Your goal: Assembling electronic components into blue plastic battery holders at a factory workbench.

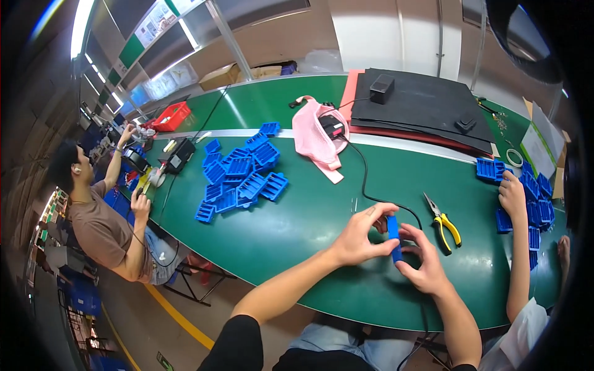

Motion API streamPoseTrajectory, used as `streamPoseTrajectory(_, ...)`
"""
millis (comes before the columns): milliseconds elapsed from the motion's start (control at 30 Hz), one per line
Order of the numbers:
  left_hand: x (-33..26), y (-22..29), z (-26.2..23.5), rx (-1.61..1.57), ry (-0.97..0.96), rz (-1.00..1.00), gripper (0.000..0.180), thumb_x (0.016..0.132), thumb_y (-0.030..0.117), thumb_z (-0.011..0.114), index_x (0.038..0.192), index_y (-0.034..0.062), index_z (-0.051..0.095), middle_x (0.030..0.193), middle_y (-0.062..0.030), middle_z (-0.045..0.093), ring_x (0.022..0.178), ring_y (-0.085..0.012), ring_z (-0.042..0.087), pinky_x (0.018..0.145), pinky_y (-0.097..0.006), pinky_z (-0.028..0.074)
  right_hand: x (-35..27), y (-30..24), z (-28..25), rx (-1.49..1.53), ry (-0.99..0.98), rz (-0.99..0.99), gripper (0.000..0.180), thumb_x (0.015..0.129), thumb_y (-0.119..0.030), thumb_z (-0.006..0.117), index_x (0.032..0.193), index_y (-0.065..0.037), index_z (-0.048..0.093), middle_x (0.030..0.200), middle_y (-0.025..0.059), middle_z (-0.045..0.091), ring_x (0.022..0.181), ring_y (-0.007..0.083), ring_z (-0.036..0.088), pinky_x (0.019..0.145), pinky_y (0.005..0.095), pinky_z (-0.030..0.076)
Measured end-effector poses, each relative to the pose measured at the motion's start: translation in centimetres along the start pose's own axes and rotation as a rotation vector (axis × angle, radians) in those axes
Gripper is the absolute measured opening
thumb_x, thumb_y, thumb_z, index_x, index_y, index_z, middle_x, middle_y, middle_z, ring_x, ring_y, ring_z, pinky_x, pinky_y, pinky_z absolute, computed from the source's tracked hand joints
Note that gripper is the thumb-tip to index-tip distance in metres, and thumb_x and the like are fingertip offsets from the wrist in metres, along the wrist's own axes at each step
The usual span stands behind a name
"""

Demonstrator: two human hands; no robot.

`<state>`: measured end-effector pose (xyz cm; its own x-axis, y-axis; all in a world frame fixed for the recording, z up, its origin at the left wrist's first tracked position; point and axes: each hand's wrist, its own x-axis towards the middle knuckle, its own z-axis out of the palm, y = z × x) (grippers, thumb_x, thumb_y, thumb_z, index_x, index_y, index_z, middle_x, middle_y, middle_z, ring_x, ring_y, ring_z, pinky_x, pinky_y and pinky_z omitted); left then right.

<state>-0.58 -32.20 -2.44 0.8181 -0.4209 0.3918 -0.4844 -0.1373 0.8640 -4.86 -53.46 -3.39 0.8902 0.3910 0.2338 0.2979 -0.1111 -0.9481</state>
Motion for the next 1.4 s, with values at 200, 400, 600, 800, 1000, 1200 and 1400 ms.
streamPoseTrajectory(200,-2.3,2.7,-8.7,0.227,0.385,0.011,0.053,0.076,0.033,0.079,0.117,0.0035,0.062,0.11,-0.0084,0.062,0.101,-0.0185,0.061,0.087,-0.033,0.049,0.4,0.1,-2.2,-0.2,0.231,-0.159,0.044,0.073,0.002,0.064,0.116,0.001,0.058,0.117,0.0151,0.057,0.103,0.0238,0.059,0.083,0.0331,0.054)
streamPoseTrajectory(400,-2.7,2.0,-22.4,0.705,0.57,-0.232,0.067,0.065,0.026,0.089,0.115,0.0003,0.053,0.102,-0.0126,0.062,0.094,-0.0224,0.064,0.082,-0.034,0.053,0.5,-1.1,-6.1,-0.516,0.58,-0.212,0.023,0.074,0.007,0.059,0.096,0.002,0.061,0.094,0.0148,0.063,0.088,0.0278,0.061,0.077,0.0337,0.05)
streamPoseTrajectory(600,-2.0,-4.2,-31.5,1.225,0.218,-0.364,0.066,0.069,0.033,0.081,0.12,-0.0029,0.059,0.118,-0.022,0.063,0.112,-0.0351,0.06,0.098,-0.041,0.046,0.8,0.6,-7.1,-0.677,0.611,-0.204,0.028,0.072,0.0,0.066,0.099,0.0,0.062,0.102,0.0181,0.063,0.101,0.036,0.059,0.089,0.0414,0.047)
streamPoseTrajectory(800,-0.7,-6.8,-33.3,1.123,0.092,-0.444,0.058,0.066,0.023,0.081,0.115,-0.0029,0.062,0.116,-0.0216,0.064,0.109,-0.0359,0.061,0.097,-0.041,0.047,1.1,4.2,-6.9,-0.67,0.514,-0.108,0.023,0.077,-0.012,0.067,0.096,-0.002,0.061,0.1,0.0165,0.059,0.101,0.0363,0.054,0.087,0.0437,0.047)
streamPoseTrajectory(1000,4.2,-3.4,-25.2,1.138,0.159,0.105,0.014,0.074,-0.008,0.053,0.079,-0.0013,0.064,0.111,-0.017,0.062,0.109,-0.033,0.056,0.095,-0.039,0.044,0.9,4.3,-6.2,-0.756,0.459,-0.01,0.024,0.081,-0.022,0.068,0.097,-0.006,0.062,0.102,0.0117,0.057,0.103,0.0302,0.053,0.087,0.0413,0.045)
streamPoseTrajectory(1200,12.6,0.2,-5.3,0.672,-0.02,0.297,0.014,0.085,0.005,0.054,0.09,-0.0039,0.063,0.103,-0.0156,0.066,0.099,-0.0312,0.062,0.088,-0.038,0.048,1.0,4.0,-6.1,-0.729,0.41,0.045,0.023,0.081,-0.02,0.067,0.098,-0.007,0.061,0.104,0.0114,0.057,0.105,0.0301,0.053,0.089,0.0414,0.045)
streamPoseTrajectory(1400,16.8,4.5,18.7,0.675,-0.419,0.478,0.028,0.087,0.027,0.067,0.106,0.0069,0.066,0.113,-0.0132,0.064,0.105,-0.0318,0.061,0.088,-0.04,0.051,1.3,9.4,-6.0,-0.874,0.425,-0.106,0.038,0.084,-0.028,0.059,0.114,-0.006,0.059,0.104,0.0155,0.06,0.103,0.0323,0.057,0.095,0.0464,0.043)
